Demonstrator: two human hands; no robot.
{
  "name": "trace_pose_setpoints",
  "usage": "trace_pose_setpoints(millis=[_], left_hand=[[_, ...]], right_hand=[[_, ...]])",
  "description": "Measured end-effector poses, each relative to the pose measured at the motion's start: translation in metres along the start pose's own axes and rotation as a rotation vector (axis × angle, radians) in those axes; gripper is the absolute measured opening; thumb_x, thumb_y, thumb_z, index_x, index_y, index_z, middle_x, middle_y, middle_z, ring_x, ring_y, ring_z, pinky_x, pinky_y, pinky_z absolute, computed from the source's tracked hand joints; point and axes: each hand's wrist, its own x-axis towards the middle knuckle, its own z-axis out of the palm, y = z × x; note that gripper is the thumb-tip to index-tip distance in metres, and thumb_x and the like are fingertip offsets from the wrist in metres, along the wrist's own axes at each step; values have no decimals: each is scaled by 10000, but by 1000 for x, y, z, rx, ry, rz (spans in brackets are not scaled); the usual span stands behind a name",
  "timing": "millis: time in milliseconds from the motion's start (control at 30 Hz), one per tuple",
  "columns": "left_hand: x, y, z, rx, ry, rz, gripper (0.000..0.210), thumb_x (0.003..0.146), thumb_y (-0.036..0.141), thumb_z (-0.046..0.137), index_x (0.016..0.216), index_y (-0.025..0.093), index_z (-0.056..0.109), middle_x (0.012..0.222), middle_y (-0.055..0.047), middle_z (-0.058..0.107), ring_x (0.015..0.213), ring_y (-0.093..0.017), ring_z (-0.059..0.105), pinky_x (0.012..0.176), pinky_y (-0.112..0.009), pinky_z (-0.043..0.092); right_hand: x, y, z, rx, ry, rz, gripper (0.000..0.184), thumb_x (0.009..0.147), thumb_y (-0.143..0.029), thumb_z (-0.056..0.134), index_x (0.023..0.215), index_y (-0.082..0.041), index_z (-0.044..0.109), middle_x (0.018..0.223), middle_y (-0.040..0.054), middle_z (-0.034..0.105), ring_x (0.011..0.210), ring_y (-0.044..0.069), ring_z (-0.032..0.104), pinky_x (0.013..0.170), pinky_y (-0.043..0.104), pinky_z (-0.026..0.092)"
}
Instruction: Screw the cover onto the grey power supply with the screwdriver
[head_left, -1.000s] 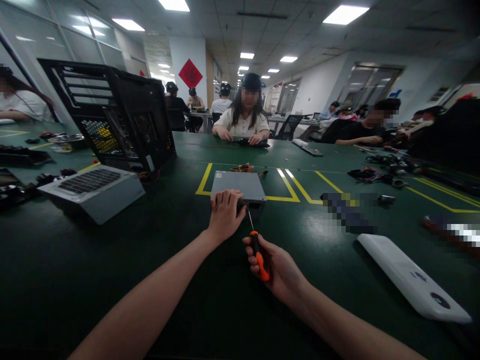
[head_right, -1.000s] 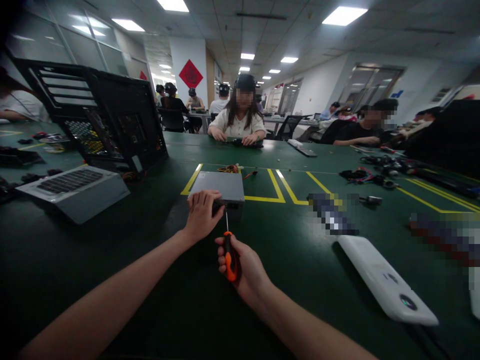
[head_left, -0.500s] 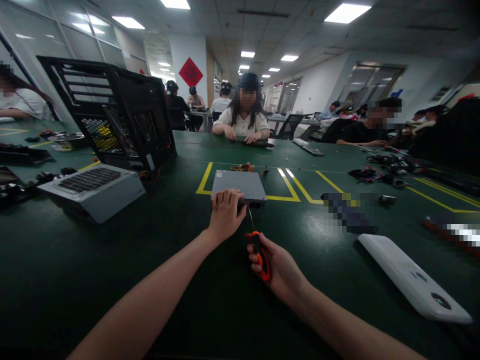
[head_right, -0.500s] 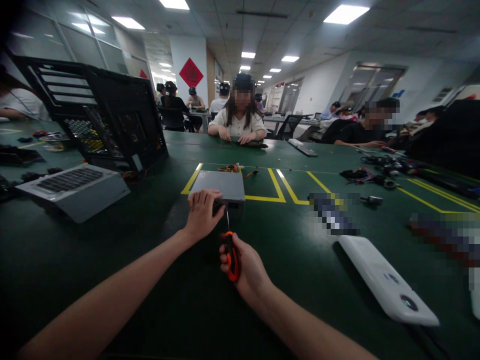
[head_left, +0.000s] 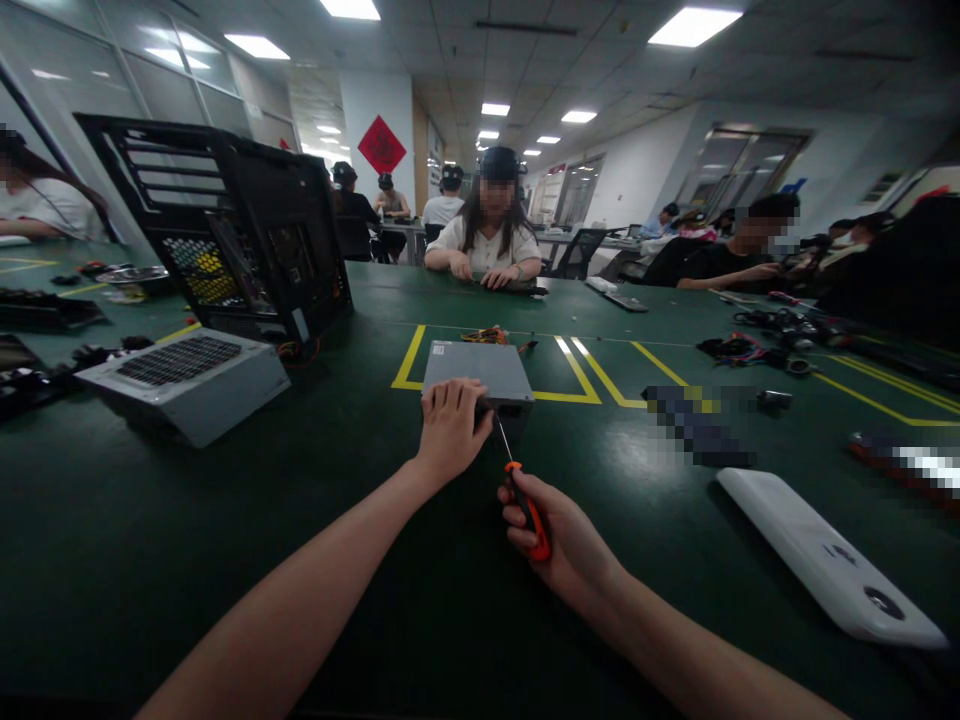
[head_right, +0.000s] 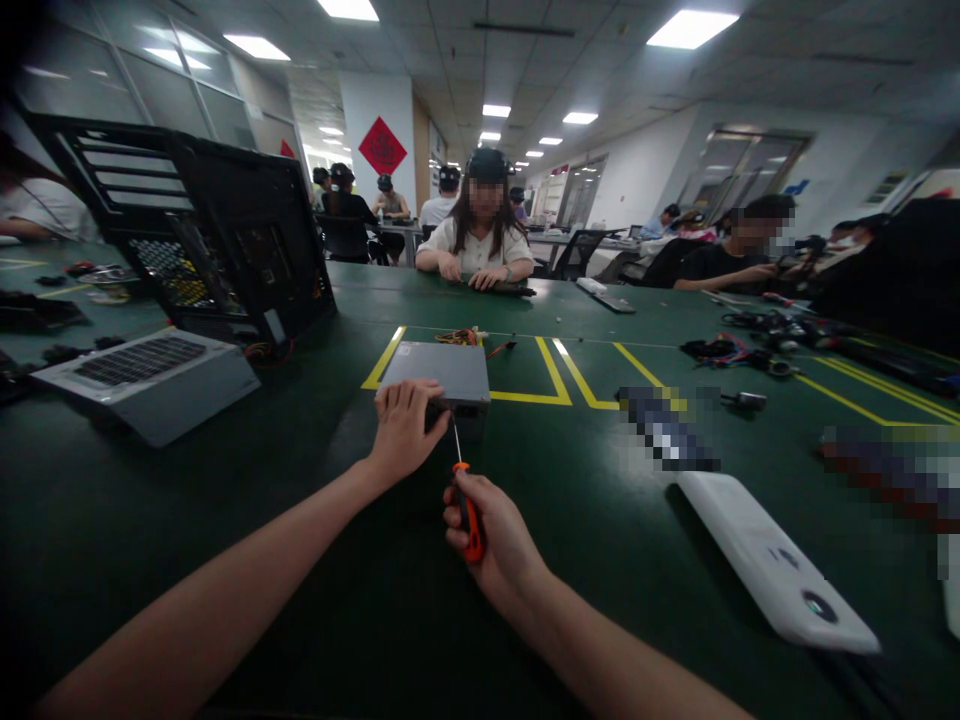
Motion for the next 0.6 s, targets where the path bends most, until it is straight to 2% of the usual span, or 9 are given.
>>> trace_pose_setpoints(millis=[133,233,400,467,600], left_hand=[[0,0,0,-7,-1,2,224,787,236,523,1003,198,479,1101,-71,544,1046,-230,450,907,-400,280],[0,0,1,-9,-4,3,223,790,235,517,1008,201,479,1106,-72,543,1051,-232,450,910,-403,277],[0,0,1,-7,0,-5,235,782,238,529,1009,202,481,1108,-69,541,1050,-231,447,906,-401,282],[0,0,0,-9,-1,-1,235,783,238,529,1009,202,479,1106,-65,542,1049,-225,446,906,-395,283],[0,0,-1,-10,-2,0,233,787,244,526,1011,200,477,1105,-63,543,1046,-223,447,903,-392,284]], right_hand=[[-1,0,2,-12,-16,64,180,860,-251,431,826,-120,551,631,11,504,466,47,432,385,130,347],[0,1,1,-9,-21,93,250,881,-284,386,919,-110,561,624,14,499,463,51,431,374,129,341],[1,1,0,-4,0,2,87,798,-216,546,771,-135,527,656,7,512,455,33,409,333,106,263],[0,0,0,-7,-13,-6,87,800,-198,536,744,-134,521,650,5,510,460,35,417,359,114,302],[-1,0,1,-15,-22,76,202,867,-244,409,870,-113,563,640,17,513,493,61,462,445,156,404]])
